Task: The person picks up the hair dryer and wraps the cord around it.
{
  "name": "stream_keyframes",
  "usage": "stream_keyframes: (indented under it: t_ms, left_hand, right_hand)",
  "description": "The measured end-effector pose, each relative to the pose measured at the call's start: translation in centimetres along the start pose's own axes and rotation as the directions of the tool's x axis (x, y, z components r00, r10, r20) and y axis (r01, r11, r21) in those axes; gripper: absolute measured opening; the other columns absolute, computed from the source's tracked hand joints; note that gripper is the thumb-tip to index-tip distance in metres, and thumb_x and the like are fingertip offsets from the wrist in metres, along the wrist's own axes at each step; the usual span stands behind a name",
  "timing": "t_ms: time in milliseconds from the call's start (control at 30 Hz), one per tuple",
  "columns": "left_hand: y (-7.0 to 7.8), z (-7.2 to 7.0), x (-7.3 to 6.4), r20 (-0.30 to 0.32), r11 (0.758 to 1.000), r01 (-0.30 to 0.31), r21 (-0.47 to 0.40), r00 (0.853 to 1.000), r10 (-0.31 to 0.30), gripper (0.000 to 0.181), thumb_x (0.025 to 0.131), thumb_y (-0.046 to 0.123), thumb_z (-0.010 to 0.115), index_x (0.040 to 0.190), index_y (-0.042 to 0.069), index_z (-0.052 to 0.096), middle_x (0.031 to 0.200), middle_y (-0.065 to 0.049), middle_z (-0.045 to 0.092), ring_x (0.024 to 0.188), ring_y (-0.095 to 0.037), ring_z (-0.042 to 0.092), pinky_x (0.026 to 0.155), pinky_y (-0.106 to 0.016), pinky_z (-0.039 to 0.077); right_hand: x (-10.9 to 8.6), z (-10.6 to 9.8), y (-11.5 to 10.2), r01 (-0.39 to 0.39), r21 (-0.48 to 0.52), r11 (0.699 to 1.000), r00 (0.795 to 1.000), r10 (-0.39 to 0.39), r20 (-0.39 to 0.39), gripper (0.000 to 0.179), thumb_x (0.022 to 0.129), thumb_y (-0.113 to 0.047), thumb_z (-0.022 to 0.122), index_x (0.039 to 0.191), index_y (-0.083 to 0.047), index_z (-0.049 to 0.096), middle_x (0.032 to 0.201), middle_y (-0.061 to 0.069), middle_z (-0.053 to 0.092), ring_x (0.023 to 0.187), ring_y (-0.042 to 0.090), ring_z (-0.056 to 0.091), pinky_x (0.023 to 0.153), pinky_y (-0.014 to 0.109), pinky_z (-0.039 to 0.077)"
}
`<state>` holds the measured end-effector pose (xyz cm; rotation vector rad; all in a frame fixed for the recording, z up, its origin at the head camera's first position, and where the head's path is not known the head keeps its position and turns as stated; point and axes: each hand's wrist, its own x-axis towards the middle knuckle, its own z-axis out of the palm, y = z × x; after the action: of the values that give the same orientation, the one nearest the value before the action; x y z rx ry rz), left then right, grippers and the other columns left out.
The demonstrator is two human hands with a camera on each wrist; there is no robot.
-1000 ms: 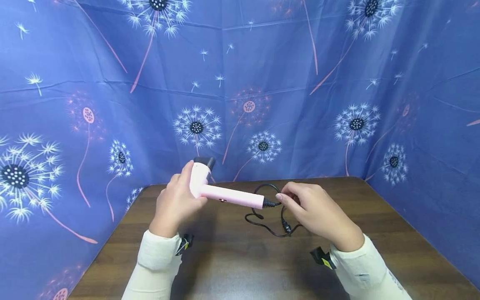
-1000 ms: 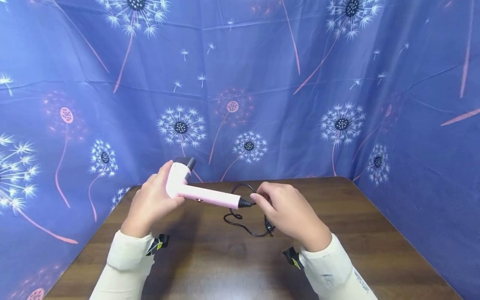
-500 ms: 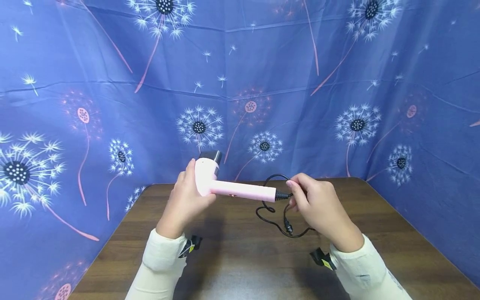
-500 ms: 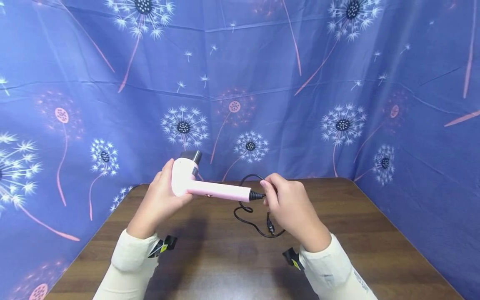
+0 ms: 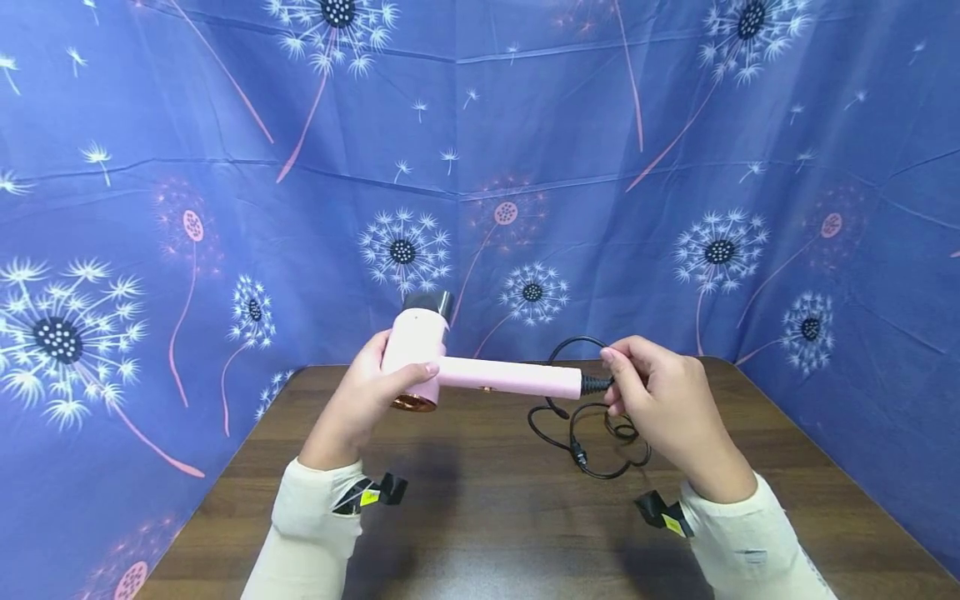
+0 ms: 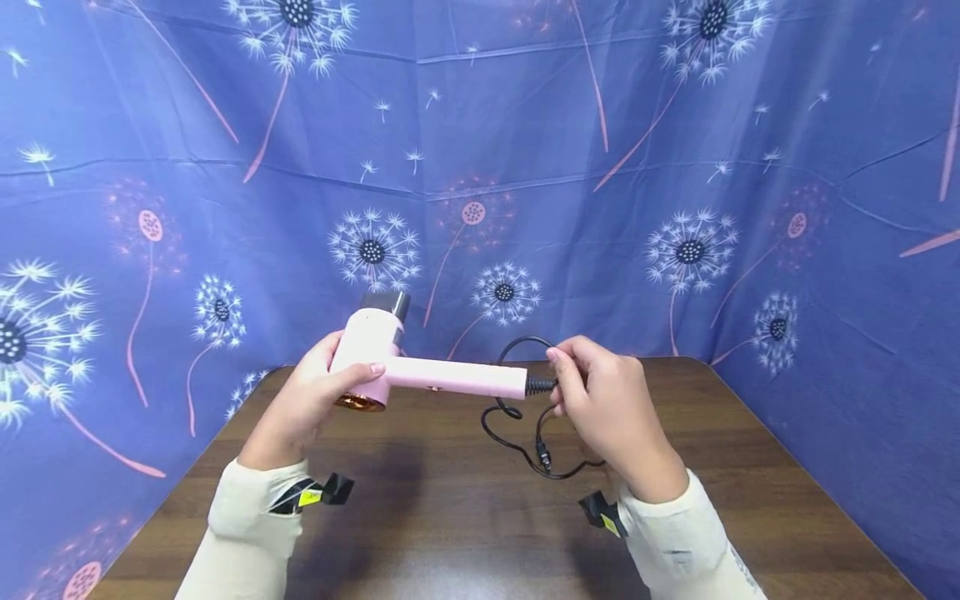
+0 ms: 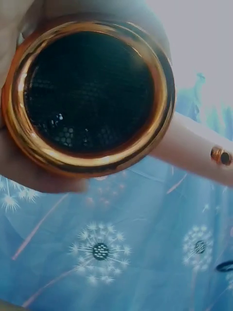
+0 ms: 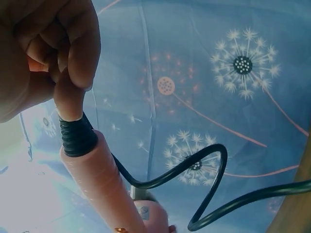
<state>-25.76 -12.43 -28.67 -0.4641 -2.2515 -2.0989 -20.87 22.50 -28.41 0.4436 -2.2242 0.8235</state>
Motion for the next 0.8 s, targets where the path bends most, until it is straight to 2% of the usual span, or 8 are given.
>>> stream_keyframes:
  t_ms: [67, 167, 367, 500, 633, 700, 800]
  left_hand:
    - [-0.1, -0.2, 0.0, 0.010, 0.999, 0.025, -0.030, 1.000, -0.024, 0.076, 0.087, 0.019, 0.078, 0.148, 0.004, 0.034, 0.130, -0.019, 0.056, 0.095, -0.020, 0.069, 0.081, -0.034, 0.061]
    - [-0.4, -0.6, 0.1, 0.002, 0.999, 0.030, -0.028, 1.000, -0.030, 0.081, 0.086, 0.017, 0.079, 0.149, 0.007, 0.029, 0.131, -0.020, 0.055, 0.096, -0.022, 0.070, 0.080, -0.036, 0.061]
    - [-0.5, -0.6, 0.3, -0.026, 0.999, -0.037, -0.006, 0.999, 0.037, 0.088, 0.081, 0.012, 0.086, 0.149, 0.010, 0.031, 0.124, -0.020, 0.061, 0.095, -0.025, 0.072, 0.076, -0.042, 0.064]
    - [-0.3, -0.9, 0.0, -0.069, 0.998, -0.056, -0.005, 0.996, 0.056, 0.083, 0.082, 0.012, 0.085, 0.147, 0.010, 0.033, 0.121, -0.019, 0.066, 0.094, -0.025, 0.073, 0.074, -0.042, 0.064]
    - [0.0, -1.3, -0.3, -0.109, 0.997, -0.072, -0.013, 0.992, 0.071, 0.080, 0.084, 0.013, 0.084, 0.146, 0.013, 0.033, 0.124, -0.019, 0.068, 0.097, -0.024, 0.074, 0.075, -0.040, 0.064]
    - [0.0, -1.4, -0.3, -0.124, 0.996, -0.080, -0.029, 0.989, 0.075, 0.080, 0.084, 0.012, 0.084, 0.146, 0.014, 0.033, 0.127, -0.017, 0.066, 0.099, -0.023, 0.073, 0.076, -0.040, 0.063]
    - [0.2, -1.5, -0.2, -0.143, 0.995, -0.093, -0.044, 0.986, 0.086, 0.080, 0.085, 0.011, 0.083, 0.147, 0.014, 0.033, 0.129, -0.014, 0.061, 0.099, -0.023, 0.072, 0.075, -0.038, 0.063]
  right_hand:
    - [0.0, 0.1, 0.0, -0.007, 0.016, 1.000, 1.000, 0.007, 0.000, 0.020, 0.107, -0.027, 0.058, 0.093, -0.019, 0.070, 0.058, -0.013, 0.062, 0.048, -0.001, 0.061, 0.047, 0.019, 0.049]
    - [-0.1, 0.4, 0.0, -0.010, 0.031, 0.999, 1.000, 0.010, 0.014, 0.020, 0.107, -0.028, 0.058, 0.094, -0.019, 0.070, 0.059, -0.012, 0.063, 0.049, 0.000, 0.062, 0.045, 0.020, 0.049]
    - [0.0, 1.2, -0.1, -0.042, 0.116, 0.992, 0.999, 0.040, 0.022, 0.020, 0.107, -0.030, 0.058, 0.099, -0.017, 0.070, 0.063, -0.007, 0.067, 0.053, 0.009, 0.067, 0.045, 0.023, 0.052]
    - [0.1, 1.8, 0.1, -0.035, 0.217, 0.975, 0.999, 0.033, 0.017, 0.023, 0.108, -0.029, 0.055, 0.101, -0.013, 0.071, 0.069, 0.000, 0.070, 0.058, 0.012, 0.070, 0.054, 0.025, 0.058]
    - [0.3, 2.5, 0.3, -0.007, 0.304, 0.953, 1.000, 0.003, 0.014, 0.027, 0.111, -0.019, 0.047, 0.108, -0.008, 0.071, 0.078, 0.007, 0.073, 0.067, 0.017, 0.072, 0.066, 0.026, 0.062]
    - [0.3, 2.6, 0.4, -0.002, 0.292, 0.956, 1.000, -0.002, 0.012, 0.026, 0.110, -0.013, 0.046, 0.110, -0.008, 0.071, 0.083, 0.006, 0.074, 0.073, 0.018, 0.073, 0.071, 0.023, 0.060]
    - [0.2, 2.9, 0.6, -0.008, 0.193, 0.981, 0.998, -0.005, 0.067, 0.020, 0.107, -0.012, 0.051, 0.113, -0.011, 0.070, 0.093, -0.001, 0.075, 0.083, 0.014, 0.071, 0.077, 0.023, 0.057]
